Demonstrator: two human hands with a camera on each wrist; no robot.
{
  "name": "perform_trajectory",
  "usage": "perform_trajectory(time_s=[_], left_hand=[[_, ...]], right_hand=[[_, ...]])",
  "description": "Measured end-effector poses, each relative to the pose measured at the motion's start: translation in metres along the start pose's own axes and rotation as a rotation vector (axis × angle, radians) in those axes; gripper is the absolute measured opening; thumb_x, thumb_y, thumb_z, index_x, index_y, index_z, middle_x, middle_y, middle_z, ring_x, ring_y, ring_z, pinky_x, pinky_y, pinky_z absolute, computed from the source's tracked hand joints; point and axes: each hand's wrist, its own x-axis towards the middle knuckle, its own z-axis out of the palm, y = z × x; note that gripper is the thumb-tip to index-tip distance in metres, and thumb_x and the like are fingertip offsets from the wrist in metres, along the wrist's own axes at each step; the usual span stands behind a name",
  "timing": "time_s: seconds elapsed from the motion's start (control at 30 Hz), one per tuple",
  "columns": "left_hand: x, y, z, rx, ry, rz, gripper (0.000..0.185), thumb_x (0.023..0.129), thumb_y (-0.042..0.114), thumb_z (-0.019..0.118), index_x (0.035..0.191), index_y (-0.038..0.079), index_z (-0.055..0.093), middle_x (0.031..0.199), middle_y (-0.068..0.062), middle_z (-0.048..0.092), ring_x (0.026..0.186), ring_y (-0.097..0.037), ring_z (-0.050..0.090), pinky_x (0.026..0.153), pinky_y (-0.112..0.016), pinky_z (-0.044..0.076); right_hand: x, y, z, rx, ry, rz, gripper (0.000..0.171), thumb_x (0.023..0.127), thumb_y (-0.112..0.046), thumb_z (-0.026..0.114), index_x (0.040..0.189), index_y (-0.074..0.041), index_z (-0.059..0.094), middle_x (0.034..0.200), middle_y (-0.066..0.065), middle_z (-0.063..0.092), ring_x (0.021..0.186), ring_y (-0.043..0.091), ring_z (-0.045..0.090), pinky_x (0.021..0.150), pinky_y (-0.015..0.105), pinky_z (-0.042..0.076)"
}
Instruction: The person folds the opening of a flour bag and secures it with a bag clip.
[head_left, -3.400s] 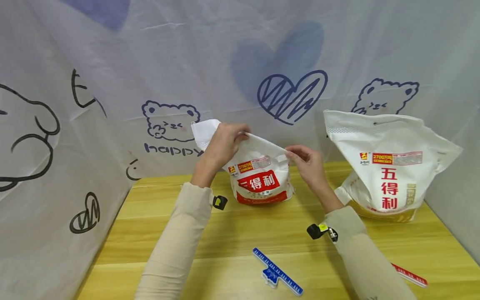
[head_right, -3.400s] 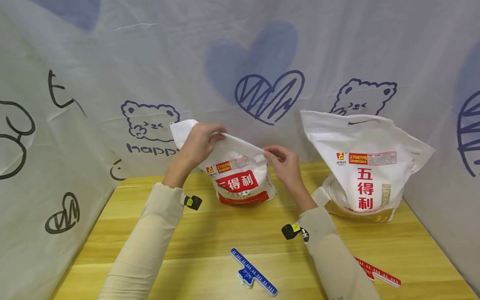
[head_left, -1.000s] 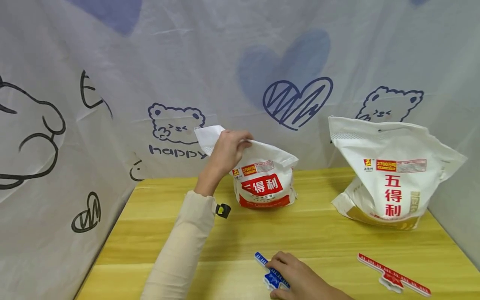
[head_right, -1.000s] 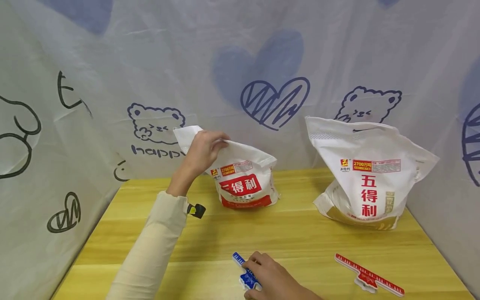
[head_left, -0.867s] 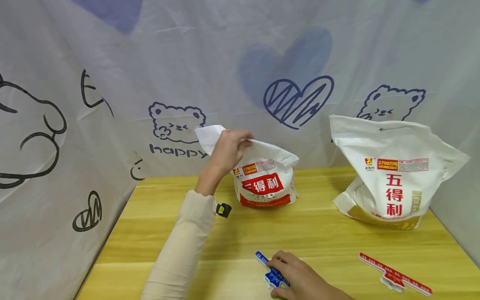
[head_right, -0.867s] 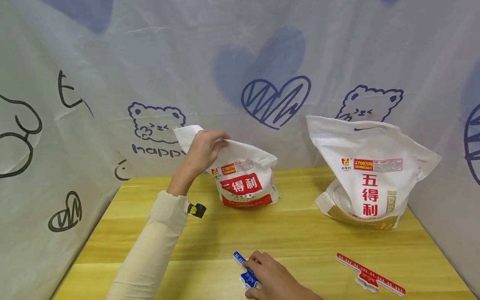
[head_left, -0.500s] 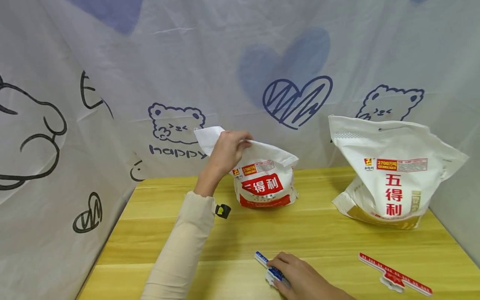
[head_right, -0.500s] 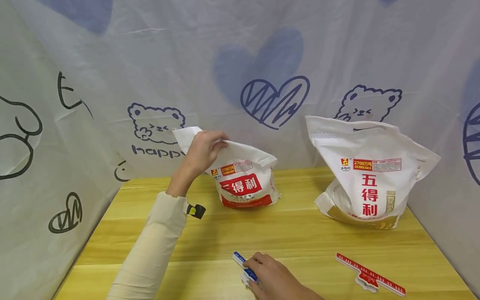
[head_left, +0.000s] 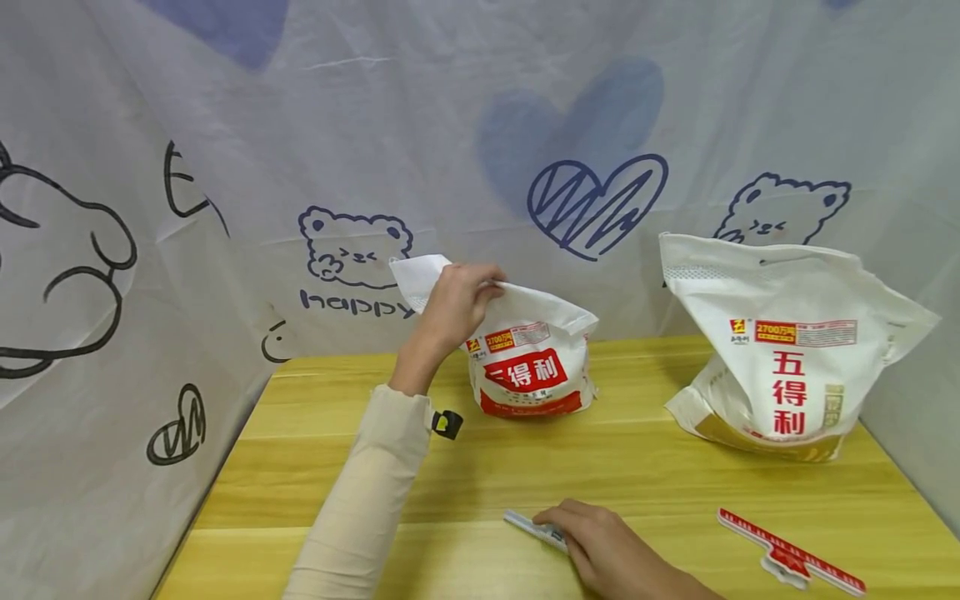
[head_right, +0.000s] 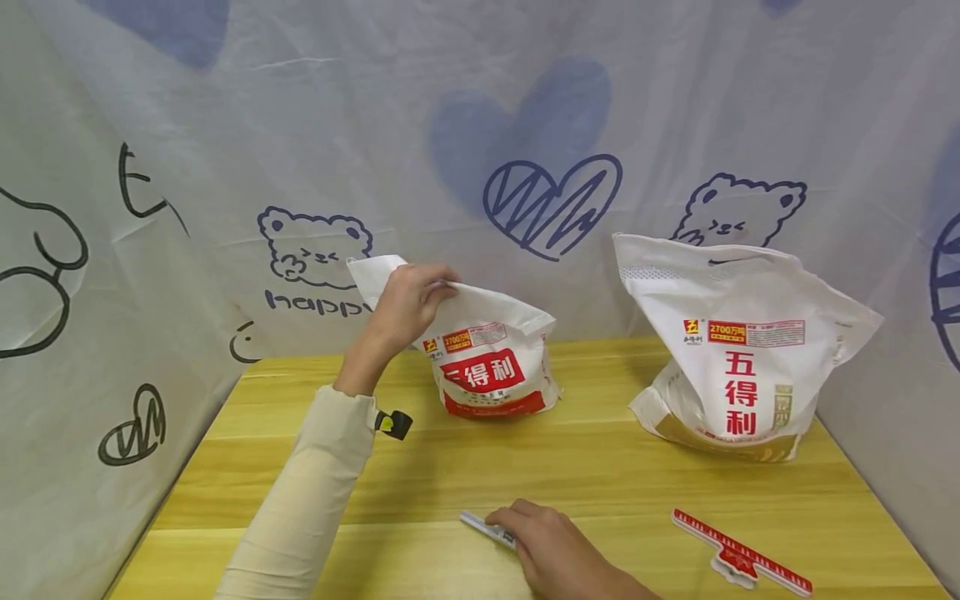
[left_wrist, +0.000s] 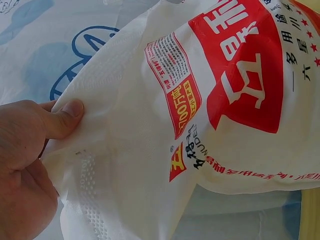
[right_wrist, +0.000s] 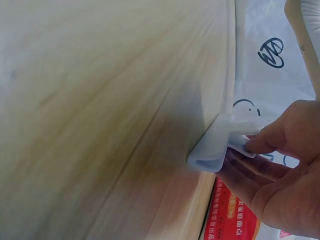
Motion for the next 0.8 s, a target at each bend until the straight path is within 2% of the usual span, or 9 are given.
perform_trajectory(time_s=[0.1,0.2,0.33,0.43,0.6,0.8], left_hand=[[-0.0001,-0.0007,0.0001,-0.002,-0.001,-0.007,0.009,0.095,0.004,0.071,0.102,0.005,0.076,0.104,-0.01,0.077,0.097,-0.027,0.07,0.098,-0.041,0.051],[-0.0002,-0.0009,0.0002,-0.004,-0.006,-0.014,0.009,0.095,0.005,0.071,0.102,0.005,0.076,0.105,-0.01,0.077,0.098,-0.027,0.069,0.098,-0.041,0.051],[0.0006,-0.0006,0.0,0.007,-0.007,-0.018,0.009,0.096,0.005,0.071,0.103,0.006,0.076,0.105,-0.01,0.077,0.098,-0.027,0.07,0.096,-0.04,0.052],[0.001,0.0003,0.0,0.011,-0.004,-0.018,0.009,0.096,0.005,0.07,0.103,0.005,0.076,0.105,-0.01,0.077,0.098,-0.027,0.07,0.094,-0.038,0.054],[0.0005,0.0011,0.0001,0.004,-0.007,-0.019,0.009,0.096,0.005,0.07,0.102,0.006,0.076,0.105,-0.01,0.077,0.098,-0.027,0.07,0.094,-0.038,0.054],[-0.0006,0.0011,-0.0001,0.007,-0.002,-0.02,0.008,0.095,0.005,0.071,0.102,0.006,0.076,0.104,-0.01,0.077,0.098,-0.027,0.07,0.095,-0.039,0.053]], right_hand=[[0.0019,0.0015,-0.0007,0.01,0.002,-0.001,0.029,0.098,0.002,0.059,0.12,-0.012,0.071,0.111,-0.005,0.07,0.1,0.006,0.065,0.082,0.032,0.058],[0.0035,0.0019,-0.0009,0.031,0.01,0.017,0.025,0.099,-0.001,0.056,0.113,-0.012,0.073,0.105,-0.007,0.07,0.091,0.001,0.062,0.076,0.029,0.057],[0.0048,0.0017,-0.0001,0.06,0.019,0.044,0.015,0.102,-0.018,0.062,0.109,-0.014,0.074,0.1,-0.01,0.069,0.084,-0.002,0.059,0.071,0.027,0.055],[0.0052,0.0023,0.0005,0.065,0.013,0.049,0.016,0.1,-0.027,0.068,0.108,-0.014,0.073,0.099,-0.011,0.069,0.084,-0.002,0.059,0.07,0.027,0.055],[0.0051,0.0039,0.0006,0.048,0.015,0.042,0.013,0.098,-0.019,0.07,0.108,-0.013,0.073,0.101,-0.009,0.07,0.087,-0.002,0.061,0.072,0.027,0.056],[0.0033,0.0046,-0.0004,0.042,0.021,0.037,0.014,0.098,-0.018,0.07,0.11,-0.014,0.073,0.103,-0.008,0.071,0.09,0.0,0.063,0.074,0.028,0.057]])
